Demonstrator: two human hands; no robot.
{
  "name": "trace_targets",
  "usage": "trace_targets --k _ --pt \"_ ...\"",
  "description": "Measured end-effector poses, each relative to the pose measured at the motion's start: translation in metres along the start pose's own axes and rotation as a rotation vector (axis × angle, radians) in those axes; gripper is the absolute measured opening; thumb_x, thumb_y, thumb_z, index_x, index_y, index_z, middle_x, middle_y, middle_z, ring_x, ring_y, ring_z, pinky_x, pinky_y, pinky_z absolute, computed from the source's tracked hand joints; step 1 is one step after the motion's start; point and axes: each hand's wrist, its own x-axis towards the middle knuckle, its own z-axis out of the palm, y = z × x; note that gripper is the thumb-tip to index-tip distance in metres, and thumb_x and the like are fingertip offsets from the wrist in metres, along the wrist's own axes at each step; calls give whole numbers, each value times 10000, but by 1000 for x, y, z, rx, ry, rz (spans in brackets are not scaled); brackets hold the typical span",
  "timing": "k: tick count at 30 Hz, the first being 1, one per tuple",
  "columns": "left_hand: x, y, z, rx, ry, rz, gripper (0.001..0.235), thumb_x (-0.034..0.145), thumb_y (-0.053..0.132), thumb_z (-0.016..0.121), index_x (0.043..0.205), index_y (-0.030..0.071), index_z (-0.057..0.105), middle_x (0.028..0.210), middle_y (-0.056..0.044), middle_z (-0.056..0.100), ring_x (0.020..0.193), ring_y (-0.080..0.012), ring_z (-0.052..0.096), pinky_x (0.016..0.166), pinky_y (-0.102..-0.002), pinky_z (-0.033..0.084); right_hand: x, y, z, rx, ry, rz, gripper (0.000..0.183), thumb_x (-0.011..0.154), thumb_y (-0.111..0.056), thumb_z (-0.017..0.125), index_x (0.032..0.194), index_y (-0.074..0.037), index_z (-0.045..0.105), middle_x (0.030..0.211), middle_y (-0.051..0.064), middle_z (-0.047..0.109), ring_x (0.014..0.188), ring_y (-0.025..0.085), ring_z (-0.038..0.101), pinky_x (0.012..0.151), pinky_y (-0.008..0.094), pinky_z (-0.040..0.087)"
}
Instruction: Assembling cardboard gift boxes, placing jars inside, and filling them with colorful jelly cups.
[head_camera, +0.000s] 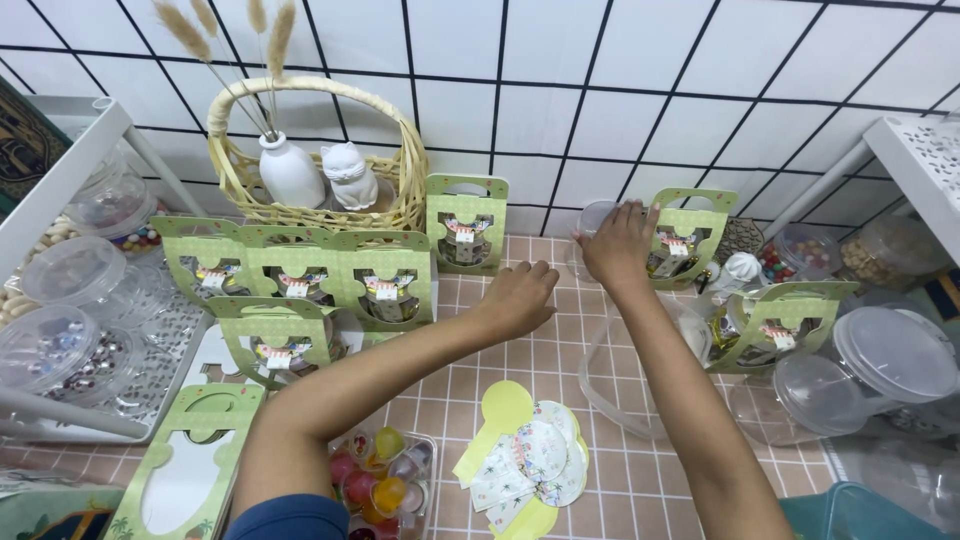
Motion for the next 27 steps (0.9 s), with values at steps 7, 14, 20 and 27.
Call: trace_targets --k 7,14,20,27 --pt "-14 -19 27 -378 -76 -87 609 905 233 671 1397 -42 440 1279 -269 582 1176 -446 613 932 -543 546 -19 -11 -14 -80 -64 17 891 984 -655 473 1520 51 375 1641 273 280 1566 380 116 1217 572 -181" --pt "-23 -21 20 -593 -166 -190 695 914 203 660 1451 -83 325 1362 -352 520 1284 -507 536 1024 -575 491 -25 -14 -26 4 -96 -107 857 829 -695 657 1298 -6 459 1330 285 586 1268 405 584 1164 566 212" --pt "-37 -16 -10 -797 -92 -255 1010 819 253 770 1553 -8 128 1482 -350 394 1393 -521 411 1141 -593 381 -64 -35 -67 215 -281 -234 1162 674 -732 776 1522 -36 394 1364 280 545 1207 483 619 1001 586 515" --pt "-51 -15 9 -812 102 -116 1129 705 322 861 1593 205 173 1624 -276 151 1508 -513 137 1182 -708 202 -74 -22 -98 441 -596 -357 1137 656 -644 820 1569 -117 395 1440 242 584 1341 447 542 1140 556 420"
